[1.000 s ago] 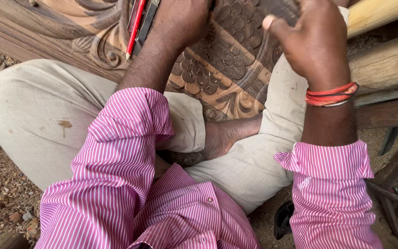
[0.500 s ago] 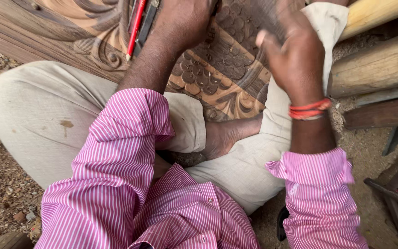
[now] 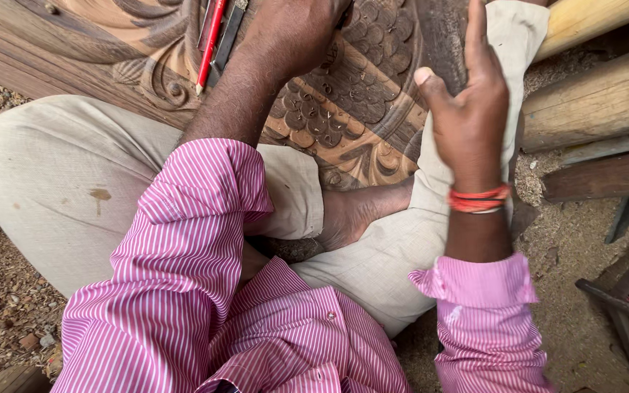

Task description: The person sits cross-legged on the ground and carves intricate patterns into a large wooden panel using a chisel and a wooden mallet. They repeatedly strike the chisel to shape the wood, focusing on a central circular motif and surrounding floral designs.

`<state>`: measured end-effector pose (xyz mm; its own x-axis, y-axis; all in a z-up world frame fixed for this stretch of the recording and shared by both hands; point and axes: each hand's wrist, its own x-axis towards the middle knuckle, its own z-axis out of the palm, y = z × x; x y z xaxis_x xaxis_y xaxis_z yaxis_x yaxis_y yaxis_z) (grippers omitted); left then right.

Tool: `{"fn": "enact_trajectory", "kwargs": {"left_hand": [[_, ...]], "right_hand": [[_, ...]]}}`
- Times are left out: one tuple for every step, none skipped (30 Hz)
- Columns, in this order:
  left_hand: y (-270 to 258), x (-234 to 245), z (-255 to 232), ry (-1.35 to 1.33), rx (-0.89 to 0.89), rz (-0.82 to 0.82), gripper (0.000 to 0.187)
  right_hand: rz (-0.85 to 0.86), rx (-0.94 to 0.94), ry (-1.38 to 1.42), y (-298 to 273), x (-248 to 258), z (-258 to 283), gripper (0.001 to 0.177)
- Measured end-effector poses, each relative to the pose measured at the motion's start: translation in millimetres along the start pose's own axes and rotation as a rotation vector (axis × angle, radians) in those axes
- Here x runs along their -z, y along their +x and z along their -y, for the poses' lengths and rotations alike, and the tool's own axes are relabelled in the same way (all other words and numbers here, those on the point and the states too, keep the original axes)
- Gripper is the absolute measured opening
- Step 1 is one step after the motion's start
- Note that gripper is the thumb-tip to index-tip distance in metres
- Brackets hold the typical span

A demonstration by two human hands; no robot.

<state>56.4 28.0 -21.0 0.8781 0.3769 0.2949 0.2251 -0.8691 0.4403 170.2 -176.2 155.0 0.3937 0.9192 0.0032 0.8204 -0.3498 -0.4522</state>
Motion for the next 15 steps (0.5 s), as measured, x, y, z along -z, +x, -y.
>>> {"fn": "enact_trajectory", "kwargs": {"left_hand": [[0,0,1,-0.011,-0.014,-0.016,0.026],[0,0,0,0.023,-0.033,-0.040,0.025],[1,1,-2,0.059,-0.052,-0.065,0.024],[0,3,-3,0.095,-0.071,-0.090,0.023],[-1,4,-3,0.059,-0.053,-0.057,0.020],[-2,7,-2,0.024,-0.034,-0.024,0.017],[-2,9,-3,-0.013,-0.015,0.007,0.013],[-1,10,-6,0.008,-0.015,0.007,0.016],[0,13,-8,0.034,-0.016,0.007,0.018],[2,16,-9,0.060,-0.016,0.007,0.021],[2,20,-9,0.007,0.049,0.167,0.019],[3,23,-8,-0.047,0.115,0.326,0.017],[3,24,-8,-0.104,0.185,0.481,0.017],[-3,26,-5,-0.168,0.139,0.286,0.016],[-13,31,5,-0.225,0.091,0.090,0.016]], "right_hand": [[0.017,-0.097,-0.058,0,-6,1,0.081],[0.037,-0.193,-0.112,0,-11,2,0.083],[0.027,-0.234,-0.099,0,-14,5,0.083],[0.018,-0.275,-0.087,-1,-17,9,0.082],[0.010,-0.318,-0.078,-3,-18,13,0.082],[0.003,-0.360,-0.069,-6,-19,17,0.082],[-0.004,-0.403,-0.061,-9,-18,21,0.082],[-0.011,-0.445,-0.053,-12,-17,23,0.082],[0.016,-0.434,-0.068,-14,-13,24,0.082],[0.043,-0.422,-0.083,-16,-9,22,0.083],[0.070,-0.412,-0.100,-20,-6,20,0.083],[0.032,-0.443,0.061,-26,-7,17,0.084],[-0.006,-0.472,0.218,-34,-9,14,0.085],[-0.043,-0.498,0.376,-43,-14,11,0.085],[-0.081,-0.519,0.537,-50,-20,7,0.086]]}}
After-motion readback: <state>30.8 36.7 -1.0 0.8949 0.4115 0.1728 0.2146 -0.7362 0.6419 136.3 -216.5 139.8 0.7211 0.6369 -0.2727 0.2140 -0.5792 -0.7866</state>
